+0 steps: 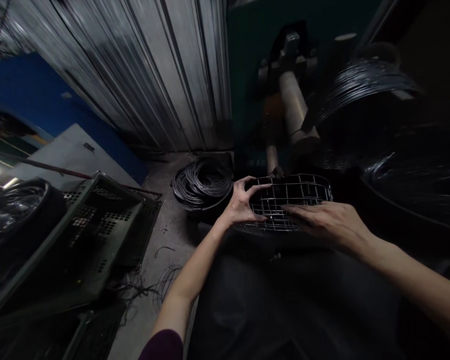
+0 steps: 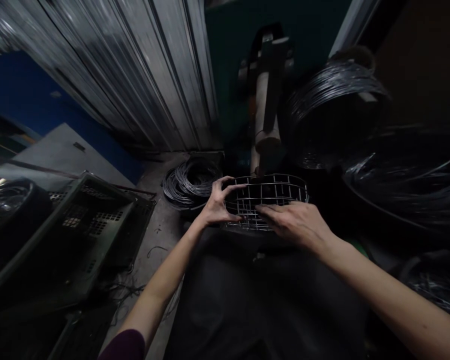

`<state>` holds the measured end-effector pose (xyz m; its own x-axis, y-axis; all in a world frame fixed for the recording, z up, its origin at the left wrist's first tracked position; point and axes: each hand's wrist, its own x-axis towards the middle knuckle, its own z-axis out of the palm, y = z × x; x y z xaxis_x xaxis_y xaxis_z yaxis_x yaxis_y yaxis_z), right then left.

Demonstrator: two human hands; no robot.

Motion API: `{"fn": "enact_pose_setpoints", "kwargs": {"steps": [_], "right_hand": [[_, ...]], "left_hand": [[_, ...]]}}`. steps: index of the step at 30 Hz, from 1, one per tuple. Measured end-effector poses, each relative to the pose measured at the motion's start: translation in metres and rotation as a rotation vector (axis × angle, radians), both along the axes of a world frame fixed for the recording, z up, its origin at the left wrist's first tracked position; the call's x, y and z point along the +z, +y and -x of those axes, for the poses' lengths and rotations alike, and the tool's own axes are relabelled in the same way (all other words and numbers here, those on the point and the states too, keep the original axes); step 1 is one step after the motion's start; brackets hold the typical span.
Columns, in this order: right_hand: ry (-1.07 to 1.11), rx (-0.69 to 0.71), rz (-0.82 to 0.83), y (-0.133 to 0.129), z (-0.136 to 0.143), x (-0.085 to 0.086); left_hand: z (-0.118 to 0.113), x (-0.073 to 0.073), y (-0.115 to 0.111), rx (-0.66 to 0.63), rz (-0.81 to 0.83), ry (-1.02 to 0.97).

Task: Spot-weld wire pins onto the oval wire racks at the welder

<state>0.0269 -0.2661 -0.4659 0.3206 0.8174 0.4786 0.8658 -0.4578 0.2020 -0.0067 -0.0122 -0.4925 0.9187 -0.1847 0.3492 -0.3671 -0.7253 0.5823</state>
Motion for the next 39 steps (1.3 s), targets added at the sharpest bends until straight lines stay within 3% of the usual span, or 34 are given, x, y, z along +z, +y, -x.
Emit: {"fn": "enact_pose_setpoints", "kwargs": {"steps": [9, 17, 21, 25, 31, 35, 39], "right_hand": [[-0.052, 0.061, -0.066, 0.003, -0.008, 0.008], [0.110, -0.142, 0.090, 0.004, -0.017, 0.007], [0.106, -0.170, 0.048, 0.002, -0.010, 0.004], [0.077, -0.304, -0.085, 0.000, -0.006, -0.003], [0.121, -0.363, -0.227, 0.006, -0.031, -0.014], [0.226, -0.362, -0.267, 0.009, -0.035, -0.009], [0.354, -0.407, -0.195, 0.010, -0.034, 0.003]], "left_hand": [[-0.014, 0.004, 0.004, -0.019, -0.002, 0.001], [-0.025, 0.012, 0.006, -0.044, -0.015, 0.017], [-0.023, 0.012, 0.004, -0.034, 0.016, 0.006], [-0.029, 0.010, 0.003, 0.001, 0.054, 0.022], [-0.052, 0.013, 0.010, 0.029, 0.040, -0.003], [-0.059, 0.012, 0.014, 0.011, 0.014, -0.056], [-0.069, 0.012, 0.019, -0.010, 0.039, -0.095]]}}
